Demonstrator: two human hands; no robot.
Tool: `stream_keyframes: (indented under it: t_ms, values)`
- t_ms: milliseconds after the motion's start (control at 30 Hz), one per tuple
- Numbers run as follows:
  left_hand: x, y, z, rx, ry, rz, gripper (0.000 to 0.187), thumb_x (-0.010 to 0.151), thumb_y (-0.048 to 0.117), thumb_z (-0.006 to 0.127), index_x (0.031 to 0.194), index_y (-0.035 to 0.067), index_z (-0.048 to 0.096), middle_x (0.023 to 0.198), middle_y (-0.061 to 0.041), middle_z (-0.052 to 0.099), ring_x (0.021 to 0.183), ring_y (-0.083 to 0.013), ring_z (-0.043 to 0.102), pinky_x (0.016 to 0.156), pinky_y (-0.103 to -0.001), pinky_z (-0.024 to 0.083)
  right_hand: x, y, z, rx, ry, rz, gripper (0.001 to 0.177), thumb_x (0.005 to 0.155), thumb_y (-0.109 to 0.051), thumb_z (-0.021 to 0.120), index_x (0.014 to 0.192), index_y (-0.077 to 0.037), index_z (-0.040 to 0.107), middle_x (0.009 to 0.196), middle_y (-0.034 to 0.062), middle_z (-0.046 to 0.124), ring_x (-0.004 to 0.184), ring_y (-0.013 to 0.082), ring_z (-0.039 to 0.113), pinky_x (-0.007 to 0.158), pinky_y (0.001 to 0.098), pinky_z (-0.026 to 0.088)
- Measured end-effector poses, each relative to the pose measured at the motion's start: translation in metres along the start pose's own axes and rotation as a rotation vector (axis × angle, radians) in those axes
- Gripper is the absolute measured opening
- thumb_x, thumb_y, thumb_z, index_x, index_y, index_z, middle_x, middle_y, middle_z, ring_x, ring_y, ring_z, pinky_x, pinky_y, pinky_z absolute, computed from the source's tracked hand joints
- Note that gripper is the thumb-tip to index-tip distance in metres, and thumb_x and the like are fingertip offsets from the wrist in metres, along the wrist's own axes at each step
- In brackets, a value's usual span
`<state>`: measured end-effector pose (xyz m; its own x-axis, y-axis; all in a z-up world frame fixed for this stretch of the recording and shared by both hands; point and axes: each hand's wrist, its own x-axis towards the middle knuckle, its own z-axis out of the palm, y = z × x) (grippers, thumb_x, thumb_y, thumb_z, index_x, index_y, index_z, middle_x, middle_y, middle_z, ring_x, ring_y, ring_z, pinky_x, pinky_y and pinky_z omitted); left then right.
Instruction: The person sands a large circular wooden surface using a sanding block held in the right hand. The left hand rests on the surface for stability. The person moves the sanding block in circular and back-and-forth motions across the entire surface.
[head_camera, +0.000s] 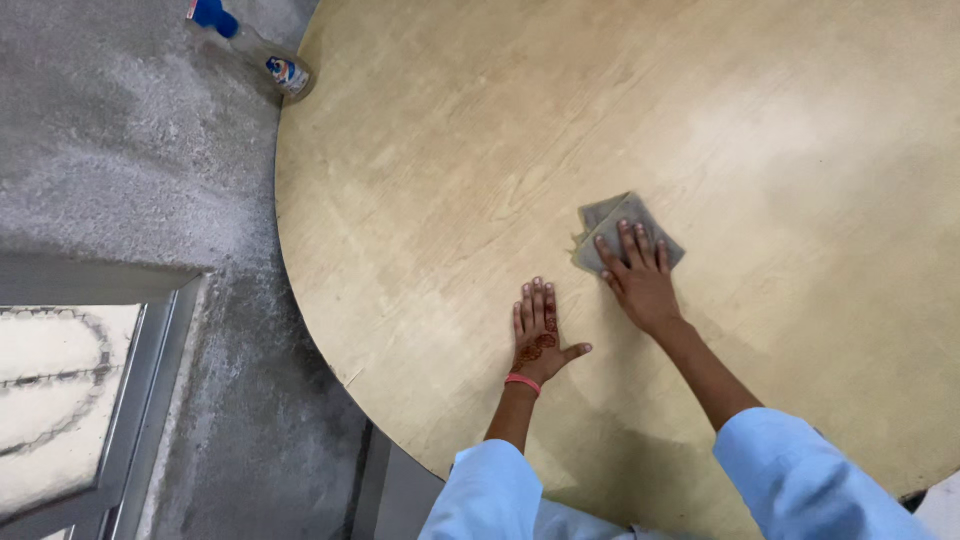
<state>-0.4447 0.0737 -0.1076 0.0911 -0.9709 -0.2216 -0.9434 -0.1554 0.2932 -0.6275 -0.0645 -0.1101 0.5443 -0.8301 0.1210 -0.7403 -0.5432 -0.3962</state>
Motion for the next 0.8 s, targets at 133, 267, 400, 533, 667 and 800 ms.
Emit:
stream_keyframes:
  t_ms: [133, 267, 400, 533, 667, 800]
  values:
    - [-0.001, 0.002, -0.004, -0.003, -0.001, -0.013, 0.138, 0.074, 0.081, 0.067, 0.165, 0.005, -0.003, 0.174, -0.017, -0.007, 0.16, -0.0342, -0.012, 0.127, -0.053, -0.003, -0.034, -0.031, -0.004, 0.035, -0.014, -0.154, 0.057, 0.105, -0.039, 0.041, 0.16, -0.032, 0.031, 0.171, 0.008, 0.016, 0.158, 0.0318, 0.015, 0.125, 0.0569, 0.012]
    - [-0.002, 0.006, -0.011, -0.042, -0.025, -0.021, 0.136, 0.075, 0.079, 0.068, 0.166, 0.007, -0.004, 0.174, -0.016, -0.009, 0.16, -0.0329, -0.014, 0.127, -0.052, -0.004, -0.077, 0.008, -0.016, -0.007, -0.106, -0.18, 0.058, 0.099, -0.047, 0.04, 0.156, -0.039, 0.032, 0.17, -0.0026, 0.017, 0.156, 0.0213, 0.016, 0.125, 0.0525, 0.013]
    - [-0.003, 0.007, -0.012, -0.05, -0.034, -0.024, 0.136, 0.076, 0.078, 0.069, 0.165, 0.006, -0.005, 0.173, -0.017, -0.01, 0.159, -0.033, -0.014, 0.126, -0.052, -0.004, -0.07, 0.071, -0.027, -0.037, -0.006, -0.013, 0.058, 0.103, -0.047, 0.033, 0.159, -0.034, 0.03, 0.172, 0.0021, 0.015, 0.157, 0.0254, 0.015, 0.125, 0.0562, 0.01]
    - [-0.004, 0.006, -0.01, -0.053, 0.012, -0.013, 0.136, 0.075, 0.078, 0.07, 0.166, 0.007, -0.003, 0.174, -0.016, -0.007, 0.16, -0.0328, -0.012, 0.127, -0.052, -0.003, -0.009, 0.08, -0.018, 0.032, 0.088, 0.136, 0.058, 0.11, -0.046, 0.033, 0.165, -0.028, 0.03, 0.174, 0.013, 0.014, 0.159, 0.0376, 0.012, 0.123, 0.0638, 0.009]
    - [-0.005, 0.005, -0.009, -0.05, 0.037, -0.005, 0.136, 0.074, 0.077, 0.071, 0.166, 0.007, -0.001, 0.175, -0.015, -0.003, 0.161, -0.0329, -0.009, 0.128, -0.052, -0.002, 0.038, 0.027, 0.004, -0.007, 0.093, 0.013, 0.06, 0.11, -0.045, 0.036, 0.166, -0.026, 0.03, 0.173, 0.0175, 0.014, 0.158, 0.039, 0.01, 0.122, 0.0649, 0.008]
    - [-0.005, 0.002, -0.008, -0.102, 0.062, 0.02, 0.136, 0.073, 0.075, 0.073, 0.165, 0.006, 0.001, 0.174, -0.016, -0.002, 0.161, -0.0336, -0.006, 0.128, -0.052, 0.0, 0.023, -0.034, 0.013, 0.004, 0.021, -0.146, 0.059, 0.106, -0.044, 0.038, 0.163, -0.028, 0.03, 0.172, 0.0122, 0.017, 0.158, 0.0347, 0.013, 0.124, 0.0612, 0.01]
